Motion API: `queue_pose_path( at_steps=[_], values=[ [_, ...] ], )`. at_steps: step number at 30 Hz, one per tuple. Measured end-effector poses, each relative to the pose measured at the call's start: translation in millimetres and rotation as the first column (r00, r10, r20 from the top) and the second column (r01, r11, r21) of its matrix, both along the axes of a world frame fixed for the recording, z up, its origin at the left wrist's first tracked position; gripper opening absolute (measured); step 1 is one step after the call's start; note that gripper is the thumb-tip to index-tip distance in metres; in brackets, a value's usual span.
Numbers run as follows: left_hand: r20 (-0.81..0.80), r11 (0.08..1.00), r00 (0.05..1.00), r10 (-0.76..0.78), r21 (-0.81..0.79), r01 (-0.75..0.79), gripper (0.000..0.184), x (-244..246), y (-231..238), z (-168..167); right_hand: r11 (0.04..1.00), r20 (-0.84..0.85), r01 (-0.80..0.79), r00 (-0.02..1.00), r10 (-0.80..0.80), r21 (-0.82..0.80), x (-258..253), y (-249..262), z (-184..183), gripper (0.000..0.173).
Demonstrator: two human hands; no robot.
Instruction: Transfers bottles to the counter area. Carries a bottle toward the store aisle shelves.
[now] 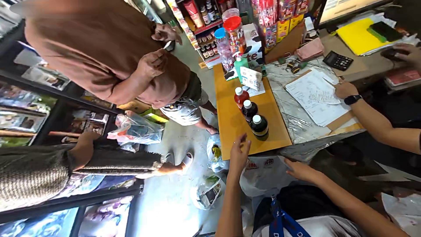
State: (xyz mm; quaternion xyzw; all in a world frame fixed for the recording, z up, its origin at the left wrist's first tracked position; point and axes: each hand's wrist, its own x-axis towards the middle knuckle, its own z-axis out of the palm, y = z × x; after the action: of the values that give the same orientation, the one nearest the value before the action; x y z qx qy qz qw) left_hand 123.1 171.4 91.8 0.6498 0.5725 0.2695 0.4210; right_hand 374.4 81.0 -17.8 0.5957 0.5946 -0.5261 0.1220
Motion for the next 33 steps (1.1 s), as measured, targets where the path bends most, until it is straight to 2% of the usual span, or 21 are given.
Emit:
queue_pose_path(
  at_steps=[3,5,8,10,11,13,16,19,21,22,24,26,28,30,33],
  values=[
    [-0.021,0.989,0.999,0.042,0.14,-0.039,0.069,33.6,30.3,9.3,0.997,-0.016,0.076,0.997,-0.076,0.027,12.1,-7.0,-1.2,0.07],
    [-0.043,0.984,0.996,0.078,0.165,-0.07,0.075,58.0,44.7,2.7,0.99,-0.032,0.14,0.99,-0.139,0.025,20.0,-10.6,1.7,0.07],
    [-0.025,0.955,0.977,0.21,0.218,-0.2,0.059,88.5,54.9,-20.3,0.978,-0.039,0.204,0.979,-0.202,0.041,29.5,-15.8,3.3,0.071],
    [0.025,0.927,0.974,0.226,0.301,-0.223,0.045,91.8,61.2,-35.2,0.972,-0.043,0.232,0.972,-0.231,0.027,33.5,-17.3,4.5,0.072],
    [0.03,0.938,0.985,0.169,0.302,-0.17,0.04,86.8,63.9,-38.0,0.971,-0.043,0.237,0.971,-0.236,0.022,35.2,-18.7,3.8,0.072],
    [0.017,0.973,0.997,-0.079,0.221,0.073,0.035,67.9,72.8,-31.6,0.972,-0.046,0.234,0.971,-0.233,0.017,38.6,-20.6,2.2,0.072],
    [0.017,0.904,0.906,-0.422,0.081,0.419,0.026,44.9,89.5,-15.0,0.976,-0.036,0.217,0.975,-0.217,-0.001,41.1,-20.2,0.5,0.072],
    [0.029,0.858,0.858,-0.513,0.027,0.512,0.022,35.4,96.9,-10.5,0.981,-0.017,0.192,0.981,-0.192,0.005,43.4,-16.2,-2.7,0.073],
    [0.001,0.903,0.903,-0.429,0.015,0.429,0.034,36.4,88.7,-12.2,0.983,-0.011,0.181,0.983,-0.181,0.001,44.3,-14.2,-3.4,0.072],
    [-0.027,0.942,0.942,-0.333,0.041,0.334,0.04,41.3,80.0,-14.7,0.984,-0.008,0.176,0.984,-0.176,-0.002,44.8,-12.8,-4.0,0.072],
    [-0.025,0.985,0.999,-0.041,0.167,0.044,0.045,62.3,57.0,-26.8,0.986,-0.005,0.167,0.986,-0.167,-0.007,45.4,-10.4,-6.8,0.071],
    [0.071,0.938,0.972,0.224,0.254,-0.235,0.051,87.3,38.2,-40.9,0.988,-0.008,0.157,0.988,-0.157,-0.006,44.4,-8.6,-14.1,0.072],
    [0.15,0.876,0.92,0.363,0.281,-0.391,0.05,100.5,35.2,-47.4,0.99,-0.018,0.14,0.99,-0.14,-0.005,39.9,-2.9,-19.0,0.074],
    [0.176,0.841,0.902,0.395,0.325,-0.432,0.045,102.9,40.5,-50.7,0.995,-0.015,0.103,0.995,-0.103,-0.009,34.8,2.4,-18.4,0.074],
    [0.142,0.881,0.953,0.266,0.366,-0.301,0.039,86.1,50.6,-55.0,0.998,-0.014,0.056,0.998,-0.056,-0.018,29.3,6.4,-16.2,0.073]
  ],
)
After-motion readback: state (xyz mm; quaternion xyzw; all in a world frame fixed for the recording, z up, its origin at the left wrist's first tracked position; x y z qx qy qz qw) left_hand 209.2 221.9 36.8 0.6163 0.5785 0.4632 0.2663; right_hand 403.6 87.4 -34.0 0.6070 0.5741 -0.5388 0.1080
